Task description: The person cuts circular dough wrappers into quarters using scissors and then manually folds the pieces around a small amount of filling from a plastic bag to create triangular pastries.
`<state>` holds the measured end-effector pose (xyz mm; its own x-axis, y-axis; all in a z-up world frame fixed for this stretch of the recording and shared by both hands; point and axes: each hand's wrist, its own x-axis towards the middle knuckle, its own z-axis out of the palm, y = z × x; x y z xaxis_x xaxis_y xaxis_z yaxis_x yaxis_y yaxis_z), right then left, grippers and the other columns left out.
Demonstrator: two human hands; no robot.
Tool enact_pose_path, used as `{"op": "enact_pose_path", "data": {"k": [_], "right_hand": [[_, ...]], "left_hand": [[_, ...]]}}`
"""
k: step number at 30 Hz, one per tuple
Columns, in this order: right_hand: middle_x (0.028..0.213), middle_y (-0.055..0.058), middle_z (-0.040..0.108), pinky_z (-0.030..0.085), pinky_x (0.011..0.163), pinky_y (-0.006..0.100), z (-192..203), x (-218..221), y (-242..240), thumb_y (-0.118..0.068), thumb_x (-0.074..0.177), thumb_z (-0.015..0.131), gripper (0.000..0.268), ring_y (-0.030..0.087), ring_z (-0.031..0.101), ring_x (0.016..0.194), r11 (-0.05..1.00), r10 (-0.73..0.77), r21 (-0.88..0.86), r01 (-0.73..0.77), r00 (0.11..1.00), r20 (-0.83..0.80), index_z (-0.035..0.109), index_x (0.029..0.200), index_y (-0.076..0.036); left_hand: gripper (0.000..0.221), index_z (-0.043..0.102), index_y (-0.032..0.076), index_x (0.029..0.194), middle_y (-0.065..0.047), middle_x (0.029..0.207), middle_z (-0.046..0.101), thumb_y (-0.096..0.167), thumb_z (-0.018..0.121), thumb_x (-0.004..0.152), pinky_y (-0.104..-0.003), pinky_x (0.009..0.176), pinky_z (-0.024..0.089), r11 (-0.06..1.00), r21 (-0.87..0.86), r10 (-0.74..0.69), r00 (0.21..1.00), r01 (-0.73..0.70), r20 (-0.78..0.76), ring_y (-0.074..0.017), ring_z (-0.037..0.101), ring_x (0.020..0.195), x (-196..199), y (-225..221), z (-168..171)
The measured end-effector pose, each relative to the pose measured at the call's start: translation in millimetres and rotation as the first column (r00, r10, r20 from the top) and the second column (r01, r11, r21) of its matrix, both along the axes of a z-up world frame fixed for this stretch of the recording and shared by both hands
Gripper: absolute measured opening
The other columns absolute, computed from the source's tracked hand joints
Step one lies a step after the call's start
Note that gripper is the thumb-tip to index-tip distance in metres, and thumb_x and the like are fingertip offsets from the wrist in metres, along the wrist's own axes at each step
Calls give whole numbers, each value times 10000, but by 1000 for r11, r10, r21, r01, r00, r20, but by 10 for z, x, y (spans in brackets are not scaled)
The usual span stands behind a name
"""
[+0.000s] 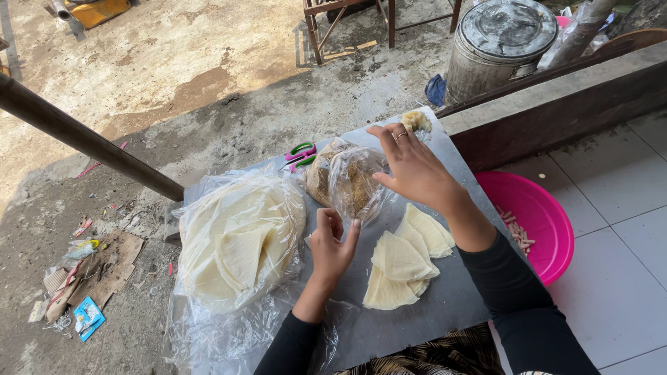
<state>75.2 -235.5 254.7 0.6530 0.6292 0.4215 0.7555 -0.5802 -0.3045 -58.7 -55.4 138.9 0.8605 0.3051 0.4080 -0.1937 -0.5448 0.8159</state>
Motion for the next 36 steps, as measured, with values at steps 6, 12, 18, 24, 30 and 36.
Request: {"op": "enact_pose_path", "data": {"k": [6,12,18,24,30,36], "right_hand": [[975,105,700,514,821,460,142,-132,-309,-194,942,683,186,321,682,957,990,-40,-139,-1,955,-293,605,1022,-46],[933,103,719,533,774,417,-457,-190,-412,-208,906,705,179,284,690,874,984,83,-97,-147,874,-479,699,987,-49],[961,99,704,551,767,383,-829,-275,-346,-221,810,792,241,231,678,844,942,307,42,-334,802,-513,762,986,-60],[855,66,772,578,713,336,-799,-294,-354,-244,789,815,223,179,730,773,967,235,49,-249,802,-550,765,884,-48],[804,79,779,587,685,324,-787,-243,-433,-283,776,841,288,173,747,732,978,167,13,-207,749,-641,733,821,-20],[830,65,769,589,682,310,-847,-225,-461,-248,751,854,328,151,760,767,963,222,54,-262,672,-706,675,905,-20]], "left_hand": [[315,617,88,970,-68,713,643,376,736,922,-392,552,489,927,224,-258,945,300,-200,-227,647,608,-165,-355,37],[545,575,53,981,-127,961,665,514,801,797,-475,674,525,928,316,-65,920,199,-387,-326,665,898,-219,-419,25],[392,667,113,1110,-90,1026,673,378,763,837,-434,764,529,954,232,-120,951,190,-286,-289,654,985,-254,-435,36],[216,715,100,1014,-61,953,711,297,692,927,-419,757,517,971,156,-127,942,182,-310,-263,666,919,-249,-416,63],[262,742,53,983,-94,898,693,302,678,931,-387,682,515,982,-57,-186,886,179,-425,-245,669,748,-156,-376,-55],[262,742,35,974,-109,895,686,284,674,937,-381,684,511,982,-71,-188,894,175,-407,-255,657,746,-125,-367,-143]]}}
